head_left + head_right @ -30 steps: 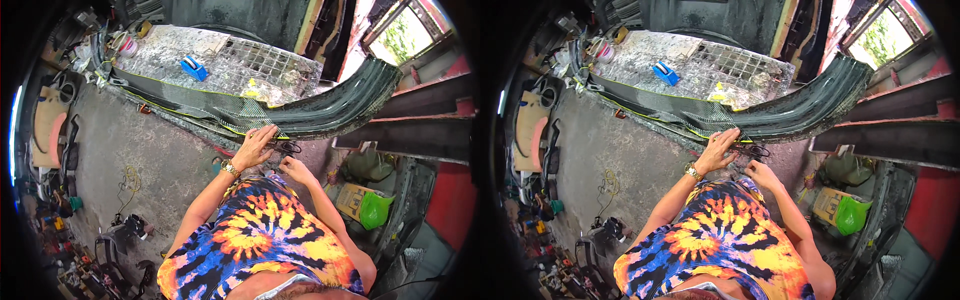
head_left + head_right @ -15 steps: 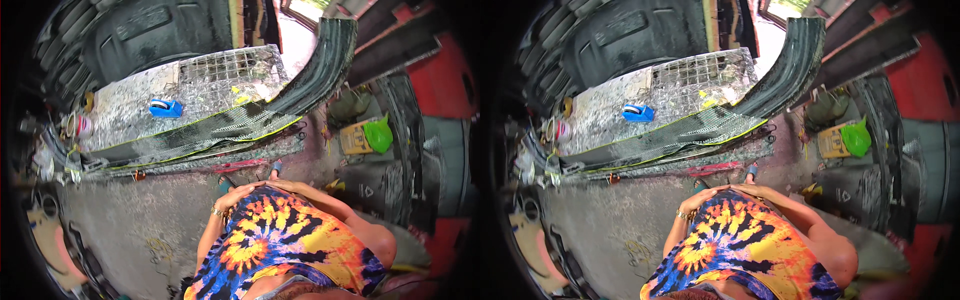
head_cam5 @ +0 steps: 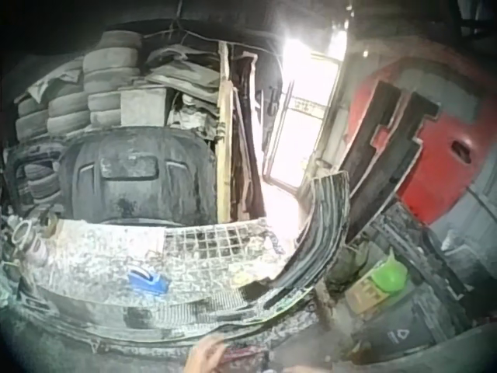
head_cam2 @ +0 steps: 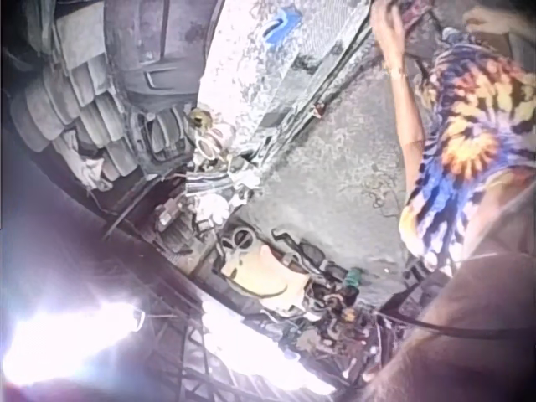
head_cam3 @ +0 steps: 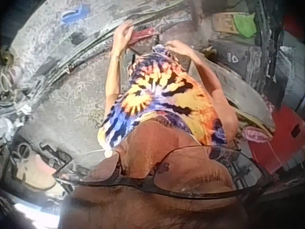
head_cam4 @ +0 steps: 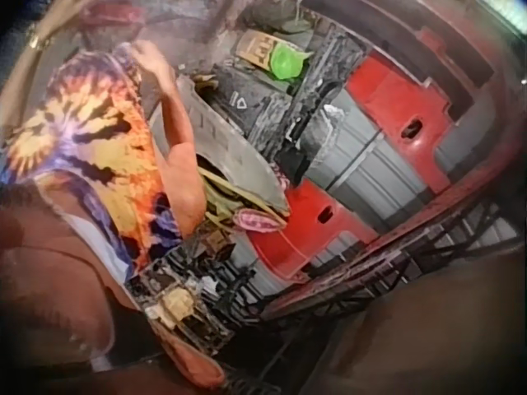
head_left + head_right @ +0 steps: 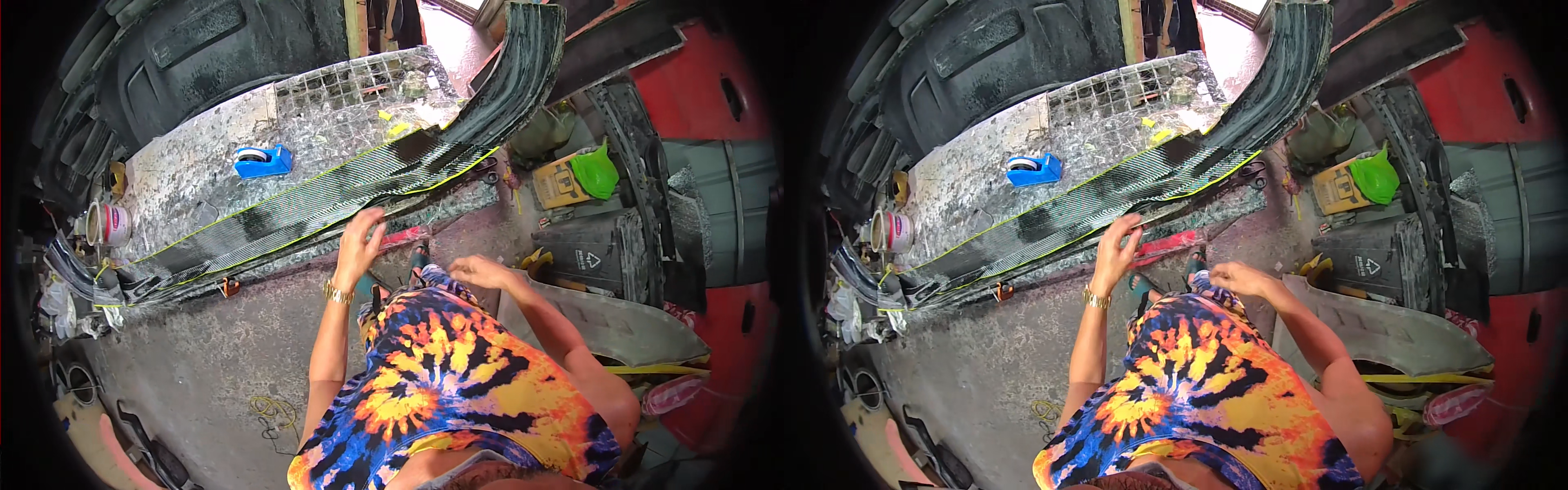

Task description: The person trims a piece of carbon fiber material using shears and applies it along the edge of an automotive body component.

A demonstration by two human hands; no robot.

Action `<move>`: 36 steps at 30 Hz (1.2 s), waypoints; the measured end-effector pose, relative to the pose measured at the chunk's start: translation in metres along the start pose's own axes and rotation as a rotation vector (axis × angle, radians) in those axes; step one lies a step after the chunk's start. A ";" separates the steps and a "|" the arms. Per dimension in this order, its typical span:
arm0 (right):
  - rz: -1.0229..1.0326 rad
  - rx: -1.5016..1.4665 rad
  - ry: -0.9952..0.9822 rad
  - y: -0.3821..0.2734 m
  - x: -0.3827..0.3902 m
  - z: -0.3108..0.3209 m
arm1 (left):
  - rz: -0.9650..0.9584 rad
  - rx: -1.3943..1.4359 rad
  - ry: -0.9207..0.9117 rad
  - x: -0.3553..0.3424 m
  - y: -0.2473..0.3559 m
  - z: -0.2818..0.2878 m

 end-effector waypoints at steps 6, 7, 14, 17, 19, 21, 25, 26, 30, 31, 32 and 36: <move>0.064 -0.296 0.207 -0.033 -0.037 0.055 | -0.162 -0.204 -0.014 -0.055 -0.007 -0.022; 0.084 -0.380 0.279 -0.041 -0.047 0.067 | -0.164 -0.220 -0.036 -0.062 -0.012 -0.022; -0.121 -0.898 0.256 -0.070 -0.130 0.106 | -0.276 -0.394 -0.256 -0.075 -0.013 -0.037; -0.258 -0.912 0.176 -0.066 -0.145 0.105 | -0.255 -0.466 -0.321 -0.074 -0.010 -0.052; -0.276 -0.894 0.165 -0.058 -0.153 0.105 | -0.238 -0.476 -0.324 -0.070 -0.016 -0.059; -0.304 -0.850 0.166 -0.053 -0.156 0.105 | -0.213 -0.482 -0.346 -0.071 -0.015 -0.063; -0.337 -0.842 0.164 -0.051 -0.157 0.107 | -0.194 -0.474 -0.332 -0.071 -0.013 -0.064; -0.348 -0.845 0.159 -0.053 -0.156 0.108 | -0.163 -0.476 -0.378 -0.073 -0.010 -0.062; -0.354 -0.865 0.139 -0.051 -0.153 0.110 | -0.121 -0.445 -0.416 -0.072 -0.006 -0.060; -0.354 -0.874 0.132 -0.050 -0.153 0.111 | -0.124 -0.446 -0.402 -0.071 -0.007 -0.061; -0.354 -0.875 0.131 -0.051 -0.152 0.111 | -0.123 -0.447 -0.404 -0.072 -0.006 -0.062; -0.323 -0.806 0.152 -0.062 -0.148 0.111 | -0.072 -0.416 -0.376 -0.070 -0.009 -0.059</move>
Point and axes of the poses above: each hand's wrist, its own x-axis away from the middle knuckle, its own z-axis out of the back of the hand, y = z × x, the point moved 2 cm from there along -x, towards the middle knuckle, and after that the axes turned 8 degrees about -x, right-handed, at the moved point
